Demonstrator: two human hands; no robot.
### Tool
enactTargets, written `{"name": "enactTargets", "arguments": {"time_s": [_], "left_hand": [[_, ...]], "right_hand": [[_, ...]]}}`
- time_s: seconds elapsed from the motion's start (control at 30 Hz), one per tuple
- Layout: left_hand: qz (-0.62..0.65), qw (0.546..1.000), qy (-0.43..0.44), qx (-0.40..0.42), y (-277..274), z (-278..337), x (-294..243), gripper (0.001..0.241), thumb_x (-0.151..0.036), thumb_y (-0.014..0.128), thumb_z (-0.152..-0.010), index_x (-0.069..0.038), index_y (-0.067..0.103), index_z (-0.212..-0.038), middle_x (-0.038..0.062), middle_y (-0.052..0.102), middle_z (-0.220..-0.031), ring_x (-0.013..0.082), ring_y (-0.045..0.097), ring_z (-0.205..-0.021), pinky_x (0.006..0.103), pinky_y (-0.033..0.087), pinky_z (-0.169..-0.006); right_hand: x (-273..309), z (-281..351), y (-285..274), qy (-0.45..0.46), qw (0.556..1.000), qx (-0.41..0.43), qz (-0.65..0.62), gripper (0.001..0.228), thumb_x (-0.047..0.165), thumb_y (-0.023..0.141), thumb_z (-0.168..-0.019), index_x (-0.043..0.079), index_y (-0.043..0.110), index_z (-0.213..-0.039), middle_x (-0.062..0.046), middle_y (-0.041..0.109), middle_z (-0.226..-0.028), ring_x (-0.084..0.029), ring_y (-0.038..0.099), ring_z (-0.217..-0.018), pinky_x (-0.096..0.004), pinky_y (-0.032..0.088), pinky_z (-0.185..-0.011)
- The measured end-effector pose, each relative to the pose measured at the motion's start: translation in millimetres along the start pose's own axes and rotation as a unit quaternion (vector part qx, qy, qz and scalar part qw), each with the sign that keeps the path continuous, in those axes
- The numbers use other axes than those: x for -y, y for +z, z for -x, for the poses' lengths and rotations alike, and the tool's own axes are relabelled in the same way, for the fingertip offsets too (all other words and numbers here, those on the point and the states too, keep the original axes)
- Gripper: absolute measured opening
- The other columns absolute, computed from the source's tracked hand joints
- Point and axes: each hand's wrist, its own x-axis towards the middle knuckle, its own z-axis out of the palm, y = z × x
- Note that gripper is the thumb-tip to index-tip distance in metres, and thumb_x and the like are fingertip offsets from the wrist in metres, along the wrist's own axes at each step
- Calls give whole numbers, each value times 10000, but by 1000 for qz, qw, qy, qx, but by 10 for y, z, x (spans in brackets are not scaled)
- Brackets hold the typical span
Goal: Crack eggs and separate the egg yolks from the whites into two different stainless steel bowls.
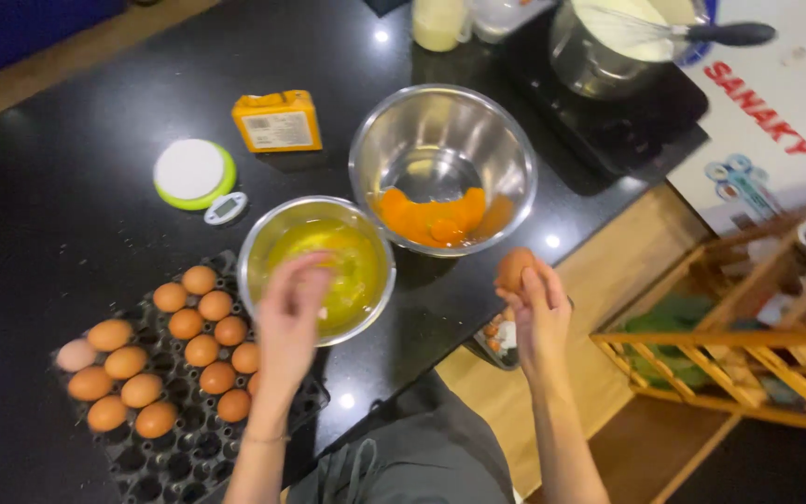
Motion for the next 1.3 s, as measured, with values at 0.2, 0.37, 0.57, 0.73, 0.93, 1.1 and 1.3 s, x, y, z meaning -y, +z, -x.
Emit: {"name": "enactTargets", "arguments": {"time_s": [0.2,0.37,0.57,0.73,0.93,1.1,1.3], "left_hand": [[88,958,101,253,67,-213,-486,450,-99,699,-931,-64,605,-1370,56,717,-1247,77,696,-925,225,556,-822],[28,982,85,164,-209,-568,-147,485,-113,789,-870,-61,655,-1333,78,787,-974,83,741,-821,237,596,-758],[7,992,26,123,-402,-963,188,421,-100,782,-831,-42,706,-1241,73,816,-994,88,756,-814,247,597,-741],[9,996,-9,93,-364,-1062,442,413,-130,796,-797,-53,745,-1200,73,820,-966,69,733,-774,250,598,-721],[-60,997,-1,44,-198,-805,478,448,-191,825,-758,-81,772,-1189,62,817,-906,43,679,-725,249,576,-689],[-63,998,-1,7,-91,-663,496,452,-216,836,-753,-62,759,-1171,82,808,-885,71,719,-733,256,588,-699],[-102,995,3,-23,-39,-559,395,453,-232,848,-732,-40,757,-1133,133,793,-852,144,767,-729,275,598,-700]], "right_hand": [[529,59,1253,239,900,354,-91,393,259,589,-1021,2,624,-1318,-152,725,-1082,-229,724,-866,-321,586,-768],[199,-110,2004,206,850,485,-17,396,167,697,-936,51,598,-1301,-85,718,-1140,-149,720,-903,-275,588,-841],[-203,-284,2508,135,833,521,128,435,152,803,-854,35,683,-1255,-99,750,-1057,-123,702,-797,-284,589,-716],[-125,-269,2643,154,835,509,139,436,169,802,-837,44,669,-1233,-85,763,-1051,-121,722,-811,-265,596,-709],[-557,-308,2366,97,841,513,141,416,135,812,-856,13,695,-1236,-76,750,-1080,-121,729,-815,-244,586,-727],[-359,-133,2284,53,848,482,212,423,133,801,-842,61,699,-1246,-67,752,-1043,-113,748,-784,-237,586,-703],[-437,-25,2234,7,868,435,241,409,101,810,-810,70,737,-1211,-63,793,-1034,-104,744,-785,-234,589,-708]]}}
